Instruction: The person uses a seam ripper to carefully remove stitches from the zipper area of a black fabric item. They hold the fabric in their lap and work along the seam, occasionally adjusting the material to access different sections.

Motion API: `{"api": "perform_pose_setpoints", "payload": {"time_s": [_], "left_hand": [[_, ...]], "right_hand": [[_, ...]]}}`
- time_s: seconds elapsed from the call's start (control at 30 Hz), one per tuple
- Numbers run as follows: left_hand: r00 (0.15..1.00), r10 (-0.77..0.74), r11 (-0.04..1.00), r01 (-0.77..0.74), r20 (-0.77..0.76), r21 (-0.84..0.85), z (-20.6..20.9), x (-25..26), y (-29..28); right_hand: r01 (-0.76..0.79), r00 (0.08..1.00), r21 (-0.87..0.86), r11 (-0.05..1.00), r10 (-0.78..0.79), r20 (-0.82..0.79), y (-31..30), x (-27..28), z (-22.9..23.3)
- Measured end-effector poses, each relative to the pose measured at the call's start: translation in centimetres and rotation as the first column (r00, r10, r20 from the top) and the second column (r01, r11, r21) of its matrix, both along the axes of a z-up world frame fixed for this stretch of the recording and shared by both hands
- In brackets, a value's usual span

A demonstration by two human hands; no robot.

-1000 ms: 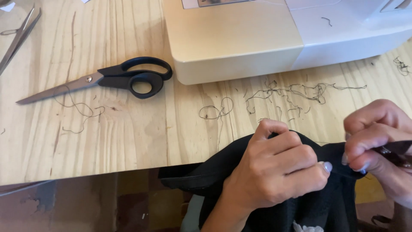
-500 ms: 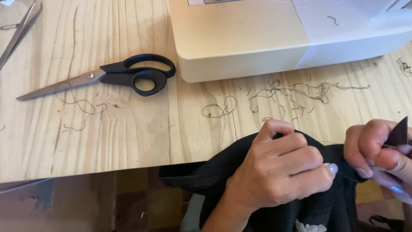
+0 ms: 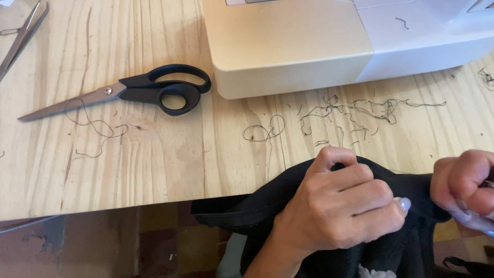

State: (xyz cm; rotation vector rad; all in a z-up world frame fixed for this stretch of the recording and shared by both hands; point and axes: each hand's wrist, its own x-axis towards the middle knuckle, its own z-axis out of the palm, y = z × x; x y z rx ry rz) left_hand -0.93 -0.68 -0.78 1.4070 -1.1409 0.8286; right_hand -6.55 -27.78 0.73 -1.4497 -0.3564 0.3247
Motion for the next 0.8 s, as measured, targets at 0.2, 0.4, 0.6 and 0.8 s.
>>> {"api": "perform_pose_setpoints", "payload": {"time_s": [0.2,0.4,0.6,0.8], "left_hand": [[1.000,0.028,0.999,-0.027,0.015,-0.025,-0.2,-0.1,-0.2],[0.999,0.035,0.999,-0.034,0.023,-0.032,-0.2,-0.1,-0.2],[0.999,0.026,0.999,-0.025,0.027,-0.036,-0.1,0.0,-0.2],[0.999,-0.051,0.998,0.051,-0.005,0.027,0.2,0.1,0.2]], "right_hand": [[0.158,0.972,-0.237,0.959,-0.109,0.208,0.5,-0.9,-1.0],[0.131,0.965,0.017,0.991,-0.132,0.227,0.3,0.3,-1.8],[-0.051,0.995,-0.058,0.997,0.055,0.078,-0.5,2.2,-0.5],[0.328,0.920,-0.310,0.893,-0.226,0.321,5.6,4.5,2.7]]}}
